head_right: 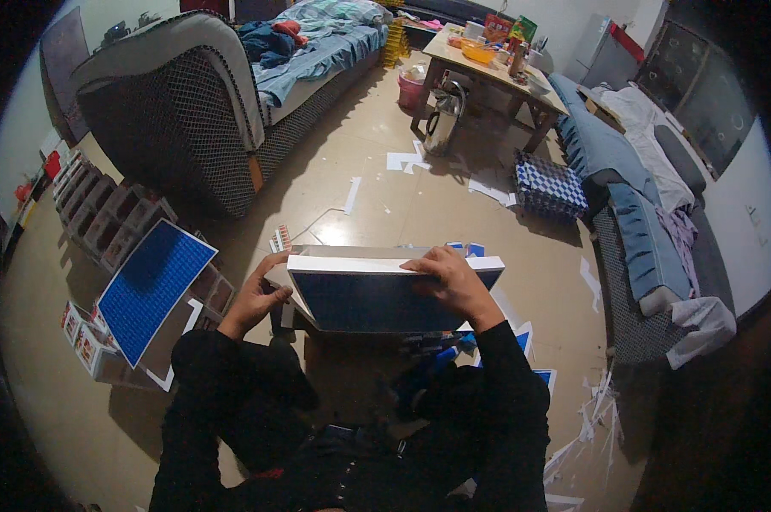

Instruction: The person assembles small paper boxes by folding blue and white cardboard pieces and applying adhesive strips to secure the edges. They handle multiple box components, fold them into shape, and stack the finished boxes.

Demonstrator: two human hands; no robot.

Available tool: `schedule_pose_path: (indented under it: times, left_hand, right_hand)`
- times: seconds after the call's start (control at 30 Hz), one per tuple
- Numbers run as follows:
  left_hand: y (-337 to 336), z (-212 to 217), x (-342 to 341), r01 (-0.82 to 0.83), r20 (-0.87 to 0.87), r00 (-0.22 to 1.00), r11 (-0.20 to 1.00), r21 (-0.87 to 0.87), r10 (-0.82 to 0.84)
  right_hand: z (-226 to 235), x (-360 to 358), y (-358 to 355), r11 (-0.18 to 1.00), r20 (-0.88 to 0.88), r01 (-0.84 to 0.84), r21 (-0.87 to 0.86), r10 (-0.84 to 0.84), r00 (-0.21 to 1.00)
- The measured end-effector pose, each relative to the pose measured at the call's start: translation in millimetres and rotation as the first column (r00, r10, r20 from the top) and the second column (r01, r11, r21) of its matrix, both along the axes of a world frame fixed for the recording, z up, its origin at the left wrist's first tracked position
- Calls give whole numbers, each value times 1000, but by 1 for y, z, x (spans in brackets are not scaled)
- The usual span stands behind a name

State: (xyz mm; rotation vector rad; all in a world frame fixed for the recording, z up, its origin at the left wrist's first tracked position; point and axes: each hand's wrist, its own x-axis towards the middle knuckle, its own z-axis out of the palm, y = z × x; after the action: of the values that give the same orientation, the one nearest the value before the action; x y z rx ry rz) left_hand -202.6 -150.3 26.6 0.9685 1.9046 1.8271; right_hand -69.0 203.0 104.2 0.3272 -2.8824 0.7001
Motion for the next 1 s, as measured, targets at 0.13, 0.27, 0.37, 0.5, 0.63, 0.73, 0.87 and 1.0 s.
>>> schedule_pose_path:
  times: [0.13,0.27,0.37,0.5,0.63,0.73,0.87,1.0]
  left_hand:
    - [4,4,8,49,-25,998,999,10,-49]
    - [6,4,13,8,-88,996,1000,23,-6]
    - [9,-2,14,34,-39,999,999,38,-33]
    - [18,-4,24,54,46,997,994,100,-59]
    - [29,-4,29,30,-289,956,999,-29,-37]
    - [25,-4,32,54,-404,908,987,-149,-111]
    - [35,36,45,-113,-466,881,924,-365,-77]
    - [43,40,51,-246,-623,781,935,-254,37]
  right_hand:
    - [3,0,0,1000,57,-11,-23,13,998]
    - [10,-3,-2,999,89,-30,17,29,996]
    - [13,-1,-10,995,46,-73,62,70,996]
    - [7,-6,-38,983,-34,-124,134,130,991]
    - [3,-14,-46,961,-92,-190,201,212,973]
    - [-3,-20,-54,941,-110,-239,240,271,956]
    - [6,-14,-58,932,-132,-239,273,282,950]
    - [18,-21,-59,931,-224,-231,282,298,928]
